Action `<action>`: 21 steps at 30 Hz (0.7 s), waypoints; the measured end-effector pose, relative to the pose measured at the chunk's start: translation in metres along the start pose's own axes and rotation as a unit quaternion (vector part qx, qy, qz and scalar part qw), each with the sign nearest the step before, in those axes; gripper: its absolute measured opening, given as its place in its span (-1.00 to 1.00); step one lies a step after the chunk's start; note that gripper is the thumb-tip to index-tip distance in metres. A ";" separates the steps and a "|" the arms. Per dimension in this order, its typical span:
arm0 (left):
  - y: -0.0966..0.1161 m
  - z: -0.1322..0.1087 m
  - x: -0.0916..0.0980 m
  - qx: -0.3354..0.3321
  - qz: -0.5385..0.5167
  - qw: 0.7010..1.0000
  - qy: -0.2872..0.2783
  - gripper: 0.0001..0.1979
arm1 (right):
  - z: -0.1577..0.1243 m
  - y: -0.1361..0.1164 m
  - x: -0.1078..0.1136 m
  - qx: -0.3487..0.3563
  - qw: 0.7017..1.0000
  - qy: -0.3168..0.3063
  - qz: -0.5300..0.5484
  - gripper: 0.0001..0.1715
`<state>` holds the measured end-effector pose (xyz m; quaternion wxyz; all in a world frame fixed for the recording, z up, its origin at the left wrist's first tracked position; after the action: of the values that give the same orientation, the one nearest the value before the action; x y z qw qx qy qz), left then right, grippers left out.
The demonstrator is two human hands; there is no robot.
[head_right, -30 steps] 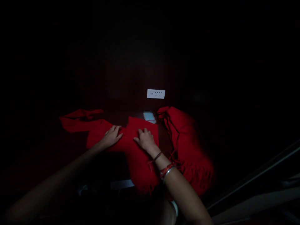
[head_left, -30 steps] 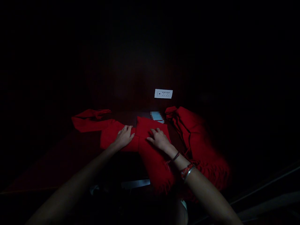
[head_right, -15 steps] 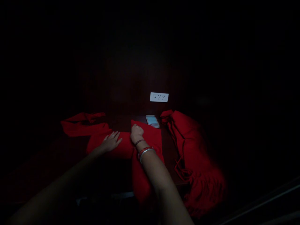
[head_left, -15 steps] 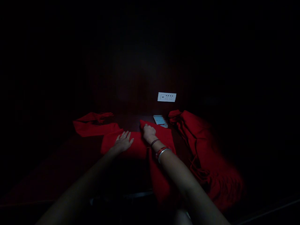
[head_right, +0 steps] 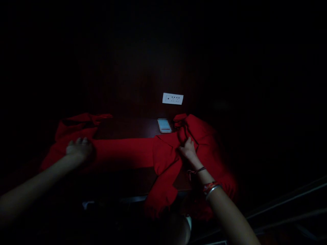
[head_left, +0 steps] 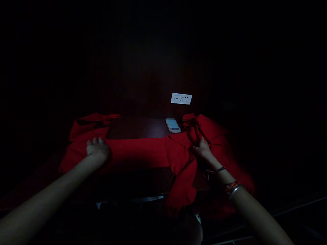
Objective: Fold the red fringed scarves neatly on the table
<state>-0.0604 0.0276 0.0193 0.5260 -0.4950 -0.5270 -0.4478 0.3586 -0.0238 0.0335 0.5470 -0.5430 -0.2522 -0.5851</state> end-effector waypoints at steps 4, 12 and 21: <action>0.105 -0.025 0.011 -0.216 -0.120 0.967 0.065 -0.54 | -0.028 -0.074 0.002 0.188 0.975 0.041 -0.109 -0.36; 0.116 -0.003 -0.037 -0.338 -0.168 0.926 0.008 -0.42 | -0.052 -0.106 -0.070 0.280 0.923 -0.206 -0.163 -0.35; 0.056 0.006 -0.035 -0.334 -0.166 0.927 -0.026 -0.42 | -0.083 -0.117 -0.055 0.358 0.903 -0.180 -0.153 -0.42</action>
<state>-0.0066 0.0380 -0.0182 0.2345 -0.5588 -0.4351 -0.6659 0.2118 -0.0449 -0.0054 0.5537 -0.3618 -0.6188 -0.4240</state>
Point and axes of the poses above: each hand's wrist, its own z-axis towards the middle knuckle, its own x-axis out of the back of the hand, y = z × x, the point moved 7 cm from there along z, towards the middle knuckle, and after that the axes turned 12 degrees about -z, right-handed, at the moved point
